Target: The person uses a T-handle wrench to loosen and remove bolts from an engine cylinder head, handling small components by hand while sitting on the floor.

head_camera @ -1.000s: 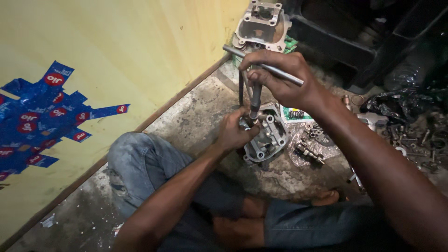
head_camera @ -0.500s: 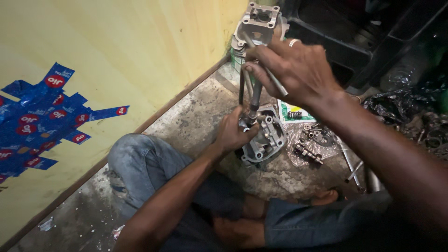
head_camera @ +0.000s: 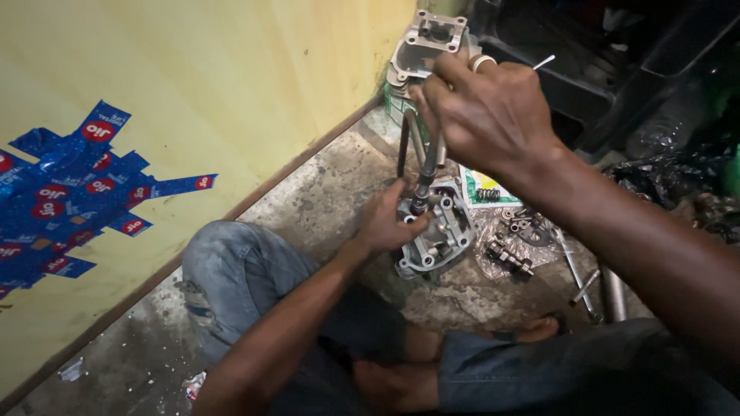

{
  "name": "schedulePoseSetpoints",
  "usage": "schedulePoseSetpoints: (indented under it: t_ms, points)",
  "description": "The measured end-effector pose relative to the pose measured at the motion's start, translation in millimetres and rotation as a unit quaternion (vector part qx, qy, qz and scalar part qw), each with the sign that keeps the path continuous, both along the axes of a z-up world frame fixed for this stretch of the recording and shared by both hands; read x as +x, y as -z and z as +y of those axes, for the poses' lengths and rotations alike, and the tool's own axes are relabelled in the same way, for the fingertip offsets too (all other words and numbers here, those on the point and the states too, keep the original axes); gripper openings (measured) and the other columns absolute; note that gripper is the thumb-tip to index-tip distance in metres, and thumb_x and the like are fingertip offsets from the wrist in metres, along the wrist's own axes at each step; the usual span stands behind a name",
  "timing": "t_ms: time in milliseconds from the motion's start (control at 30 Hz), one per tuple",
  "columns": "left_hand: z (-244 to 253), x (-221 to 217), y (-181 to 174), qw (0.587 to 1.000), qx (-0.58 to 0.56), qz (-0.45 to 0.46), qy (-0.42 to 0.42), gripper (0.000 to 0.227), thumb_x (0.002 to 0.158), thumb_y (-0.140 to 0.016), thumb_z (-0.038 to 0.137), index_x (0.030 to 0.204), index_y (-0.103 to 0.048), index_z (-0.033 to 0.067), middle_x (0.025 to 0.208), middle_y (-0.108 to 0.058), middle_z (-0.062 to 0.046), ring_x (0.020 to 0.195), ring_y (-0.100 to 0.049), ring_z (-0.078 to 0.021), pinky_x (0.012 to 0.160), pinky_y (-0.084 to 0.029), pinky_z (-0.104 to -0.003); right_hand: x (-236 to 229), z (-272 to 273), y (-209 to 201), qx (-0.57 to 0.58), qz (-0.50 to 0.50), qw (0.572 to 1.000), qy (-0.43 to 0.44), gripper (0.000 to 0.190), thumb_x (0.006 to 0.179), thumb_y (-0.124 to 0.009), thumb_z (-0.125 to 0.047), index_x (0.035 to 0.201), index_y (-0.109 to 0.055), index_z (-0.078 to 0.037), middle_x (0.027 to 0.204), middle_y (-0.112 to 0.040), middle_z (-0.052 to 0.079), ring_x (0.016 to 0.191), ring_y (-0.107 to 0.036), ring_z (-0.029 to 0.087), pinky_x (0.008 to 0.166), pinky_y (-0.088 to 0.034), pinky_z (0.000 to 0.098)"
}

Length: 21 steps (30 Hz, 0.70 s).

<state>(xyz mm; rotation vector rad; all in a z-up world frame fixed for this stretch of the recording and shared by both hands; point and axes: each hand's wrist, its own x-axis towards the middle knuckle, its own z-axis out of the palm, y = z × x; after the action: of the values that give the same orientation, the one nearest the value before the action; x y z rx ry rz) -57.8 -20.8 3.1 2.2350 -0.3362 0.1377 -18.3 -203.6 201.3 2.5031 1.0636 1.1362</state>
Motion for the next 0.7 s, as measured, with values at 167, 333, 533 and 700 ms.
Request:
schedulePoseSetpoints:
  t_ms: [167, 333, 533, 700]
  points:
    - [-2.5, 0.5, 4.4, 0.999, 0.032, -0.008, 0.009, 0.06, 0.075, -0.082, 0.042, 0.118, -0.06, 0.0062, 0.104, -0.068, -0.017, 0.099, -0.068, -0.0358, 0.085, -0.053, -0.049, 4.1, 4.3, 1.3, -0.039, -0.003, 0.998, 0.056, 0.043, 0.108, -0.056, -0.04, 0.081, -0.073, -0.012, 0.082, -0.065, 0.0, 0.047, -0.049, 0.007, 0.039, -0.04, 0.0274]
    - [-1.6, -0.9, 6.2, 0.996, -0.055, -0.064, 0.016, 0.061, 0.073, -0.082, 0.041, 0.117, -0.057, 0.0061, 0.105, -0.069, -0.015, 0.098, -0.068, -0.0338, 0.085, -0.055, -0.046, 1.0, -4.0, 1.5, 0.005, 0.012, 1.0, 0.014, 0.04, 0.113, -0.056, -0.035, 0.09, -0.075, -0.009, 0.091, -0.067, 0.003, 0.048, -0.051, 0.009, 0.042, -0.042, 0.0296]
    - [-0.3, 0.7, 9.7, 0.998, -0.044, -0.036, 0.015, 0.061, 0.073, -0.084, 0.044, 0.112, -0.055, 0.0082, 0.101, -0.068, -0.013, 0.094, -0.07, -0.0311, 0.08, -0.056, -0.044, 2.8, -11.2, 2.0, 0.037, -0.011, 0.999, -0.007, 0.037, 0.112, -0.057, -0.034, 0.093, -0.076, -0.008, 0.105, -0.07, 0.007, 0.051, -0.053, 0.012, 0.044, -0.043, 0.0306]
    - [-5.2, 0.4, 16.0, 0.998, -0.01, -0.066, -0.022, 0.06, 0.071, -0.085, 0.041, 0.112, -0.056, 0.0077, 0.099, -0.07, -0.013, 0.088, -0.071, -0.0322, 0.076, -0.056, -0.046, 4.7, -1.4, 5.0, 0.024, 0.027, 0.999, 0.023, 0.04, 0.113, -0.057, -0.037, 0.093, -0.078, -0.008, 0.085, -0.065, 0.004, 0.047, -0.05, 0.01, 0.039, -0.04, 0.03]
